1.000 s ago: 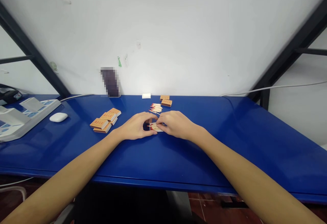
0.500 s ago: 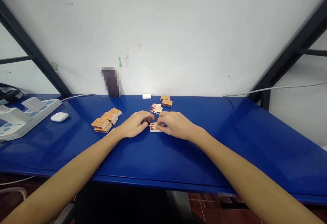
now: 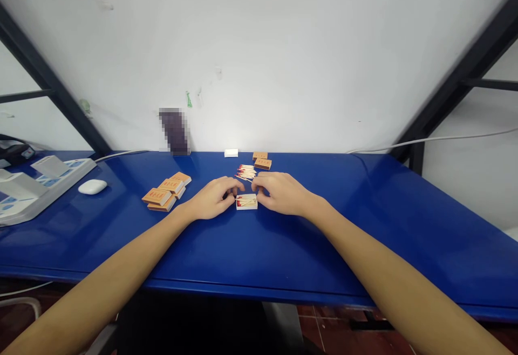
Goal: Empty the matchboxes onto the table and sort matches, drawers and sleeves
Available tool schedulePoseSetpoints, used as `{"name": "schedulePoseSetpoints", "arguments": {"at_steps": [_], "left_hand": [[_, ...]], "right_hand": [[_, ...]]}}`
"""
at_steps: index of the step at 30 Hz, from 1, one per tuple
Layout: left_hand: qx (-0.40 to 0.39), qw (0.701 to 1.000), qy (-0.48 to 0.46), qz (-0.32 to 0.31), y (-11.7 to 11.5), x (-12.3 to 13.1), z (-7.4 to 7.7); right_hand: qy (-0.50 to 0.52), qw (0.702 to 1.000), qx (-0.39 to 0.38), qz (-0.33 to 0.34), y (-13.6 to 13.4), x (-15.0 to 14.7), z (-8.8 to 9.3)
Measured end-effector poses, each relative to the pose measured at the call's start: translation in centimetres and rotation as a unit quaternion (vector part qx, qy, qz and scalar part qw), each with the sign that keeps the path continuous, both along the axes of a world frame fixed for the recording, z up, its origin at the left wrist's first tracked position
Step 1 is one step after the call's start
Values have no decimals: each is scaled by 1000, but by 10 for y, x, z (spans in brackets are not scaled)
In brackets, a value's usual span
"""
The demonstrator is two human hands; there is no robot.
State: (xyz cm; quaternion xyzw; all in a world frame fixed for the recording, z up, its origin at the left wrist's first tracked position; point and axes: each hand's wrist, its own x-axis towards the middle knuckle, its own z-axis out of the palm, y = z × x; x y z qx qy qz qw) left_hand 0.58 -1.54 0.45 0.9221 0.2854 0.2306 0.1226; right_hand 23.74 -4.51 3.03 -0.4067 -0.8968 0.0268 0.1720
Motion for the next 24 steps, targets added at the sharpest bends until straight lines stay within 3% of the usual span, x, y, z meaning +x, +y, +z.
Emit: {"name": "schedulePoseSetpoints", "arguments": {"at_steps": [24], "left_hand": [[8,1000,29,-1,-4,2,6]], "right_hand": [[13,999,-43,23,2,-3,-9]]}}
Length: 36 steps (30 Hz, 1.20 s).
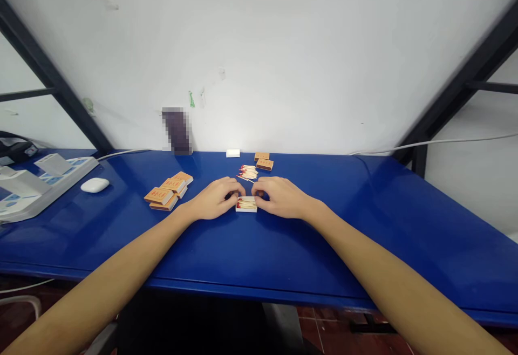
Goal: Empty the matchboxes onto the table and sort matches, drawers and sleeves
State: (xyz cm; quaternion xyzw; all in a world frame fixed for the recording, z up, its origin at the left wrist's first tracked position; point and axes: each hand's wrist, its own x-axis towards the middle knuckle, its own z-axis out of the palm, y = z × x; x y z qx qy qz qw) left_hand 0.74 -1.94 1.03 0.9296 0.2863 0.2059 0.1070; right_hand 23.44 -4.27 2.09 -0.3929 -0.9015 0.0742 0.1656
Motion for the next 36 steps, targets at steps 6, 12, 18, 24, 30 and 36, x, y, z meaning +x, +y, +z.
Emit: {"name": "schedulePoseSetpoints", "arguments": {"at_steps": [6,12,18,24,30,36], "left_hand": [[2,1000,4,3,-1,1,0],[1,1000,7,4,-2,1,1],[1,1000,8,4,-2,1,1],[-6,1000,8,4,-3,1,0],[2,1000,-1,-2,-3,1,0],[3,1000,5,-2,-3,1,0]], "right_hand": [[6,1000,0,-3,-1,-2,-1],[12,1000,-3,-4,-1,-5,-4],[18,1000,-8,7,-3,-6,-3],[13,1000,-17,2,-4,-7,-4],[13,1000,-16,17,-2,-6,-6],[14,1000,-19,15,-2,-6,-6]]}}
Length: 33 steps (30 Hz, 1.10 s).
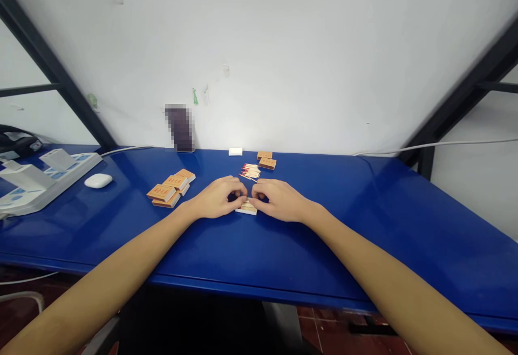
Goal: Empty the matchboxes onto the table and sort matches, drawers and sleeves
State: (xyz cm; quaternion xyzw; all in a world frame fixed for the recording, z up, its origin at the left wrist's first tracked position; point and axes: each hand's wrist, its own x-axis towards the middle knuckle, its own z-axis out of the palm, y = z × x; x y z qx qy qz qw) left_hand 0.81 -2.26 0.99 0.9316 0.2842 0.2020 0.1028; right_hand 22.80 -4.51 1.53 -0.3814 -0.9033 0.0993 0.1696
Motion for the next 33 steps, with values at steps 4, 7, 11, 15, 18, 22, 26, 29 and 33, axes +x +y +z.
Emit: {"name": "schedulePoseSetpoints", "arguments": {"at_steps": [4,7,11,15,18,22,26,29,33], "left_hand": [[19,1000,4,16,0,0,1],[43,997,-9,60,4,-1,1],[42,989,0,142,12,-5,-6],[20,974,39,221,15,-8,-14],[1,970,56,236,15,-7,-17],[-38,965,68,250,16,-5,-16],[-46,965,68,247,16,-5,-15],[-41,966,73,245,15,-5,-13],[-38,966,79,243,15,-6,-13]], "right_hand": [[17,1000,2,-11,2,1,-2],[24,998,26,-52,7,4,-8],[3,993,46,-106,14,8,-17],[-33,991,50,-118,14,7,-22],[-51,988,45,-139,13,4,-22],[-81,983,36,-160,11,-3,-20],[-98,982,32,-158,12,-5,-18],[-86,984,27,-155,13,-4,-18],[-76,985,21,-152,13,-2,-19]]}}
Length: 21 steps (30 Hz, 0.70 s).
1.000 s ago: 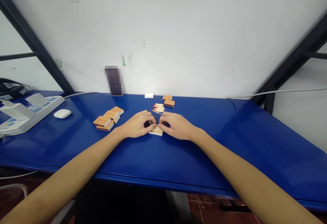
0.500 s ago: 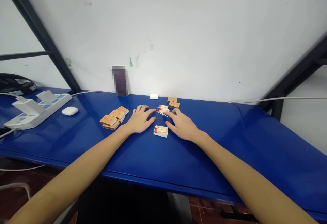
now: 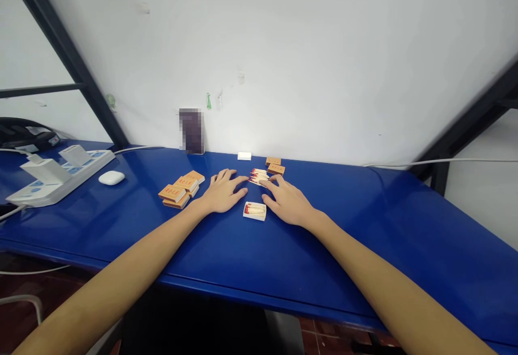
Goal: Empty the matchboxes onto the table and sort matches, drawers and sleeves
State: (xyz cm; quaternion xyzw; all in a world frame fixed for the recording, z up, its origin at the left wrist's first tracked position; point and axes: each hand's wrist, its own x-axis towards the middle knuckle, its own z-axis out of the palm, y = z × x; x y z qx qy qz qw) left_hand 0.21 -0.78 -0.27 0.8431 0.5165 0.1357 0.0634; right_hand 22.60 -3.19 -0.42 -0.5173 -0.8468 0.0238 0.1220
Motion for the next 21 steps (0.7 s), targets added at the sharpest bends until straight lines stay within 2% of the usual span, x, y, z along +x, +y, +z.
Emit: {"name": "schedulePoseSetpoints", "arguments": {"at_steps": [21], "left_hand": [[5,1000,-3,-15,0,-2,1]], "right_hand": [[13,1000,17,10,-1,1,-3]]}}
